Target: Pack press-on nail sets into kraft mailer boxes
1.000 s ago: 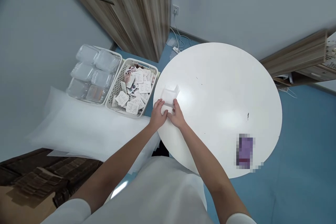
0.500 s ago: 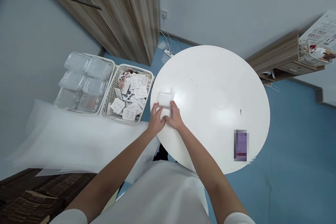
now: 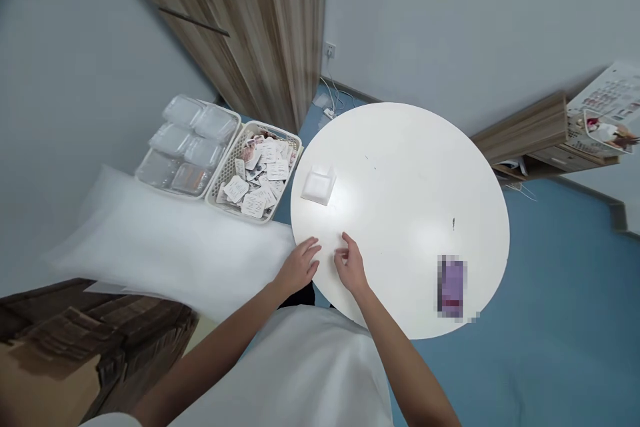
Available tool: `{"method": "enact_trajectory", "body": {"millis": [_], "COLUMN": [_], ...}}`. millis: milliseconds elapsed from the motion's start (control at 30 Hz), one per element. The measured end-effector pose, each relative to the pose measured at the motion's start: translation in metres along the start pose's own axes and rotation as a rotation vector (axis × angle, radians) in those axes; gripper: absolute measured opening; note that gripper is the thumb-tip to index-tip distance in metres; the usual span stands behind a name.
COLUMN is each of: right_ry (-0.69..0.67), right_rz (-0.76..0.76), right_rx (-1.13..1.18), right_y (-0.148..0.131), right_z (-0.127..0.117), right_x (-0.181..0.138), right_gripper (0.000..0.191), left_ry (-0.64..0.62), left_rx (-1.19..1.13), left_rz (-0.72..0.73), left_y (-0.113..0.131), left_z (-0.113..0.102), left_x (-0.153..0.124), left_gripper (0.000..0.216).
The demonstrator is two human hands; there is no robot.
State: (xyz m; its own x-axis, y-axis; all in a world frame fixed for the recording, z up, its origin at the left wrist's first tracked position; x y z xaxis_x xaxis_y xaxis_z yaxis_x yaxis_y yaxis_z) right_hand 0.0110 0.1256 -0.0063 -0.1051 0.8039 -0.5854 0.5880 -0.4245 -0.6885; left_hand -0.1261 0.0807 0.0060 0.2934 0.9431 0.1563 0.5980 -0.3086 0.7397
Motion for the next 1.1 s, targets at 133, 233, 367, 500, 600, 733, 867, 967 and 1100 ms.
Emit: {"method": "enact_trajectory", "body": {"millis": [133,233,367,500,600,733,867,967,1100], "right_ry": [-0.025,-0.132,-0.298,-0.47,-0.594,-0.761,-0.86,-0.826,-0.688], "right_rz": [0.032,-0.018,-0.116,-0.194,-0.276,-0.483,-0.734,-0.959,-1.224], "right_rx": [0.014,0.02,-0.007,-0.081,-0.155,-0.334,-0.517,-0.6,-0.64], "right_y": [0.024,0.025,0.019,0.012,-0.002,-0.036,-0.076,-0.108,-0.142], "right_z": [-0.005,-0.004,0.003,0.027,0.054,0.104,0.158,0.196,0.245], "right_x": [-0.025,-0.035,-0.04,-0.05,-0.071,-0.112,-0.156,-0.187,-0.228], "right_gripper": [0.05,0.046,0.039,0.033,0.031,0.03,0.029,0.028,0.026], "left_ry": [-0.036,-0.03,0.082,0.166,0.208,0.383,0.525,0.629,0.728], "left_rx": [0.033,0.078,0.198,0.292,0.349,0.447,0.521,0.613,0.751], "left_rz": [-0.117,-0.138,-0.275,-0.451,-0.562,-0.793,-0.979,-1.05,-1.111], "left_y": [0.008,0.026,0.056,0.084,0.098,0.105,0.112,0.12,0.125], "left_z": [-0.001,-0.01,-0.024,-0.024,-0.028,-0.056,-0.087,-0.11,-0.142], "left_x": [-0.05,-0.069,-0.088,-0.12,-0.157,-0.228,-0.296,-0.339,-0.394], "left_gripper": [0.03,0.027,0.026,0.028,0.029,0.037,0.039,0.037,0.034]}}
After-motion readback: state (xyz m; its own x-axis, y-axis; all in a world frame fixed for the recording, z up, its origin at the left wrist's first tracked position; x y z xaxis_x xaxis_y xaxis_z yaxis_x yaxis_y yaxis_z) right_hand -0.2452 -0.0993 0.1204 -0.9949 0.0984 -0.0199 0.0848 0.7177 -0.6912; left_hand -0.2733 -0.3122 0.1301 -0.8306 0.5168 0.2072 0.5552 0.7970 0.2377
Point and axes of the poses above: each hand's wrist, its own x-axis towards the middle knuckle, its own z-axis out of the palm, y = z × x, the point moved 8 cm from there along x, towards the middle knuckle, and after that the axes turned 15 degrees about z, right-handed, at the moved point
